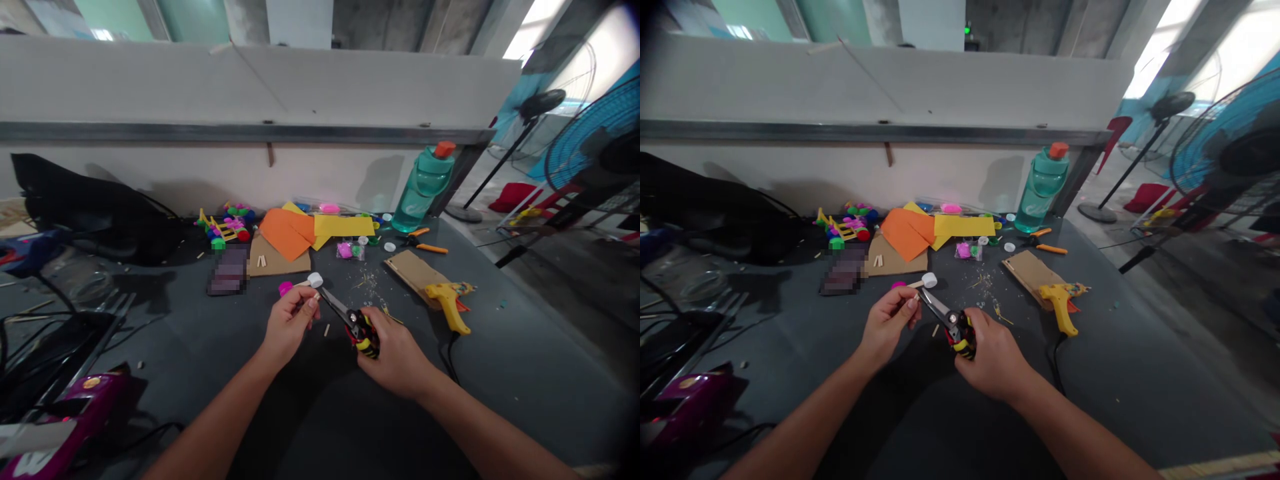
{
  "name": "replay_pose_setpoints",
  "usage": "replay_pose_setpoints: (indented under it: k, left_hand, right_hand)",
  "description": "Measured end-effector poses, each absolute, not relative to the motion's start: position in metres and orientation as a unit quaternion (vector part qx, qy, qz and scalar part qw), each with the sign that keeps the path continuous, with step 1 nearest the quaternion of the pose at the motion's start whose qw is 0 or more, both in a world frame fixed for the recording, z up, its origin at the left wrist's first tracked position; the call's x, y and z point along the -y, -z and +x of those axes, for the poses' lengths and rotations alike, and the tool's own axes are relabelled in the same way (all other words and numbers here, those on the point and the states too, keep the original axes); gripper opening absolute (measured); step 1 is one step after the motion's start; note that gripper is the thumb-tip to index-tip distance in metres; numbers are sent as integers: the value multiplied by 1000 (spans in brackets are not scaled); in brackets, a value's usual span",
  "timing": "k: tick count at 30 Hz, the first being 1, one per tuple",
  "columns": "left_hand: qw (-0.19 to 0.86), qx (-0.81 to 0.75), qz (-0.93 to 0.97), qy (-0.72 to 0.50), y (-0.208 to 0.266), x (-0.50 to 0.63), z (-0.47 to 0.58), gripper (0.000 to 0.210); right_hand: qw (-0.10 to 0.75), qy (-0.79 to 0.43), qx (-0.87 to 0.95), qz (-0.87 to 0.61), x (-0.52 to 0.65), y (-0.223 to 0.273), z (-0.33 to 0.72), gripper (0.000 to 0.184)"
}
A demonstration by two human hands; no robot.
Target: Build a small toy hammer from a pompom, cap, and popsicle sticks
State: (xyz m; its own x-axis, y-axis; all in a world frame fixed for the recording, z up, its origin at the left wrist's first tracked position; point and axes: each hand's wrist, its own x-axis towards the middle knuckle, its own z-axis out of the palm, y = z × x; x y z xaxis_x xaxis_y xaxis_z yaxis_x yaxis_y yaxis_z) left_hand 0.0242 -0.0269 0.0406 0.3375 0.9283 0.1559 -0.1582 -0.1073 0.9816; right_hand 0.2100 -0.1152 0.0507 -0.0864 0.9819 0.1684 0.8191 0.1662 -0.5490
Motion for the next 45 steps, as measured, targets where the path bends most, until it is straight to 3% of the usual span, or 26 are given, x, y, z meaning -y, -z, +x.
replay_pose_setpoints:
  k: [19, 29, 45]
  left_hand:
    - [534, -376, 586, -479, -35, 20, 24, 18]
    - [439, -403, 657, -462, -31, 15, 19, 8]
    - [495, -385, 640, -443, -27, 12, 22, 13]
  right_hand:
    - [225, -152, 725, -633, 115, -49, 211, 49]
    - [186, -92, 737, -643, 112, -41, 215, 47]
    - [195, -64, 737, -644, 105, -38, 208, 52]
